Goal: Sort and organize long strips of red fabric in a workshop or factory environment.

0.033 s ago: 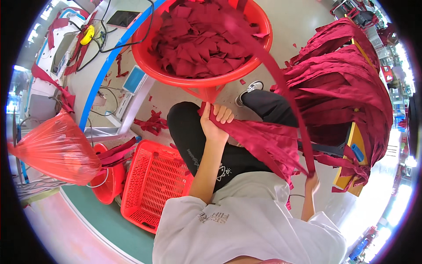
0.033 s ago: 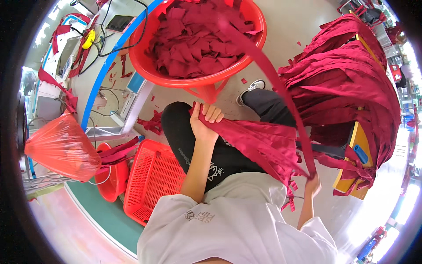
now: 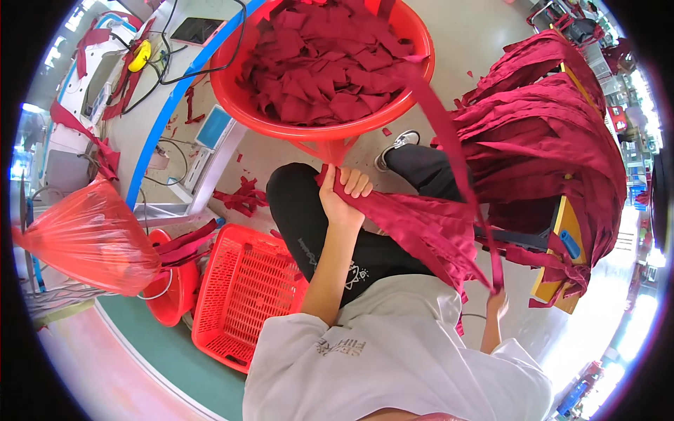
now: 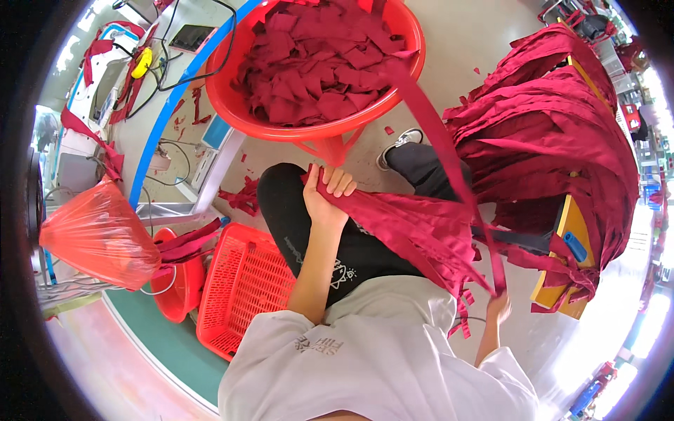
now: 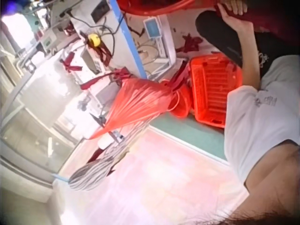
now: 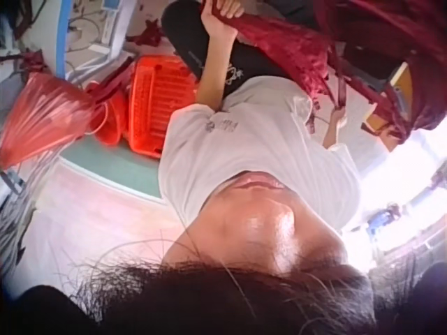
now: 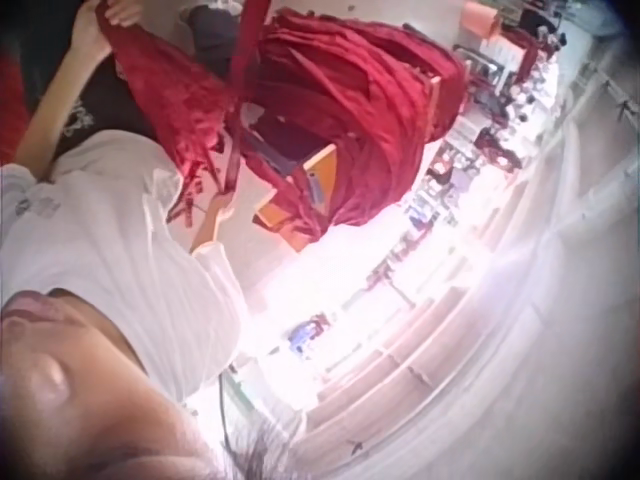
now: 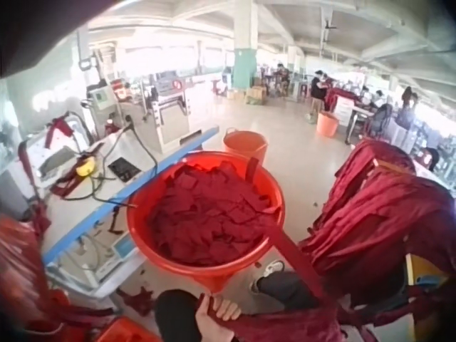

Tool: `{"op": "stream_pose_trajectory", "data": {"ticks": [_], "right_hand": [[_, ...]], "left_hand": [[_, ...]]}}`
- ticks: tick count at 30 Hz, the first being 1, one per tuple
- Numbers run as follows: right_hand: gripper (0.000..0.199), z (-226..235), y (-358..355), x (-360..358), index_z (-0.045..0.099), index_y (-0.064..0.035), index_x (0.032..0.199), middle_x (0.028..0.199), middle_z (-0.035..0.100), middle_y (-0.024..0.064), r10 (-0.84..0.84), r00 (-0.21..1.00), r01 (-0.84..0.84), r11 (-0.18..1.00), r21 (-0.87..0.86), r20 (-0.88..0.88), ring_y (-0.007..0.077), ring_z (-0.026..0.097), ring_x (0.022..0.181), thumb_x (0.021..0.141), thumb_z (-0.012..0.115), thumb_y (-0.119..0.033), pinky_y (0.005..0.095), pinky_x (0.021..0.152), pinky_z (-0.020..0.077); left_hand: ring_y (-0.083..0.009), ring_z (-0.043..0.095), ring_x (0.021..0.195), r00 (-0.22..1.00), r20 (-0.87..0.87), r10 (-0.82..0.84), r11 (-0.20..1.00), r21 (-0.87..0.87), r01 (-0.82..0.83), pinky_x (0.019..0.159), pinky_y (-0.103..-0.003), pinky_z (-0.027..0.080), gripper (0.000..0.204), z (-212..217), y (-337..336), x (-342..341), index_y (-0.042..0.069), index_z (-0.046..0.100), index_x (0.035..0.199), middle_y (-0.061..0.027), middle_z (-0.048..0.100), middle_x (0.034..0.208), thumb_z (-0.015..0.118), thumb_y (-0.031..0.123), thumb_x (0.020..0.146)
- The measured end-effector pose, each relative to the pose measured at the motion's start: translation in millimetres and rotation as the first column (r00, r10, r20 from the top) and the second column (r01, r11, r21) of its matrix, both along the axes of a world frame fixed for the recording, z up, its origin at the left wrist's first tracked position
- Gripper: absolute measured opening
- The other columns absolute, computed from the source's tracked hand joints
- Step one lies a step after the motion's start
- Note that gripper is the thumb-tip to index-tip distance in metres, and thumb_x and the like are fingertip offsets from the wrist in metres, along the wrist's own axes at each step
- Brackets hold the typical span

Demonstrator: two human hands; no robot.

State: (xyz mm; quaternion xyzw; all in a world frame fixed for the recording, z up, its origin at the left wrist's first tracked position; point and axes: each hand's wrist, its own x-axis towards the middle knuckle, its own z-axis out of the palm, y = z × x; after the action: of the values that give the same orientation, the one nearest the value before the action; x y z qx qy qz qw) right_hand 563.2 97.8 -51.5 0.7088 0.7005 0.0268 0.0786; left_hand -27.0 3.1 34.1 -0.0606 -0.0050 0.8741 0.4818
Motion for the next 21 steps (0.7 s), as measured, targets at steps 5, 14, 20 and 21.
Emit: {"op": "stream_pose_trajectory", "data": {"ticks": [5,14,20,21], "right_hand": [[0.027,-64.8,-64.6,183.3,0.07,-0.0076,0.095,0.086,0.069,0.0208,-0.034,0.971,0.167,0.807,-0.566,0.237,0.0384,0.068,0.08,0.083,0.058,-0.029,0.0494,0.071,0.0536],[0.012,10.1,38.5,-184.1,0.06,-0.0007,0.092,0.084,0.06,0.0134,0.216,0.604,-0.115,0.976,0.185,-0.767,0.0288,0.059,0.077,0.092,0.055,-0.012,0.0366,0.074,0.0476],[0.01,124.5,134.5,-444.5,0.062,-0.0008,0.095,0.087,0.061,0.0102,0.573,0.074,-0.386,0.771,0.506,-0.816,0.0163,0.059,0.08,0.089,0.054,0.0,0.027,0.075,0.0468],[0.014,130.5,149.7,-473.1,0.063,-0.0009,0.097,0.095,0.063,0.0116,0.584,0.012,-0.462,0.723,0.513,-0.812,0.0213,0.062,0.089,0.086,0.054,0.003,0.0302,0.081,0.0477]], "left_hand": [[-0.0127,0.033,0.052,1.0,0.003,0.031,0.995,-0.092,-0.031,0.056,-0.029,0.031,0.042,1.0,-5.7,-4.6,0.012,0.038,0.067,0.0013,0.033,0.056,0.037,0.036,0.102],[-0.0134,0.035,0.052,0.998,-0.055,0.016,0.96,-0.277,-0.031,0.055,-0.029,0.032,0.041,-12.5,0.8,1.2,0.012,0.04,0.068,0.0009,0.035,0.056,0.038,0.037,0.101],[-0.0135,0.035,0.052,0.997,-0.077,-0.009,0.938,-0.347,-0.019,0.055,-0.03,0.033,0.041,-20.7,3.7,3.6,0.012,0.042,0.068,0.0011,0.036,0.056,0.041,0.039,0.1],[-0.0135,0.036,0.052,0.997,-0.076,-0.019,0.94,-0.341,-0.008,0.055,-0.03,0.033,0.041,-21.9,2.6,3.9,0.012,0.042,0.068,0.0012,0.036,0.056,0.041,0.039,0.1]]}}
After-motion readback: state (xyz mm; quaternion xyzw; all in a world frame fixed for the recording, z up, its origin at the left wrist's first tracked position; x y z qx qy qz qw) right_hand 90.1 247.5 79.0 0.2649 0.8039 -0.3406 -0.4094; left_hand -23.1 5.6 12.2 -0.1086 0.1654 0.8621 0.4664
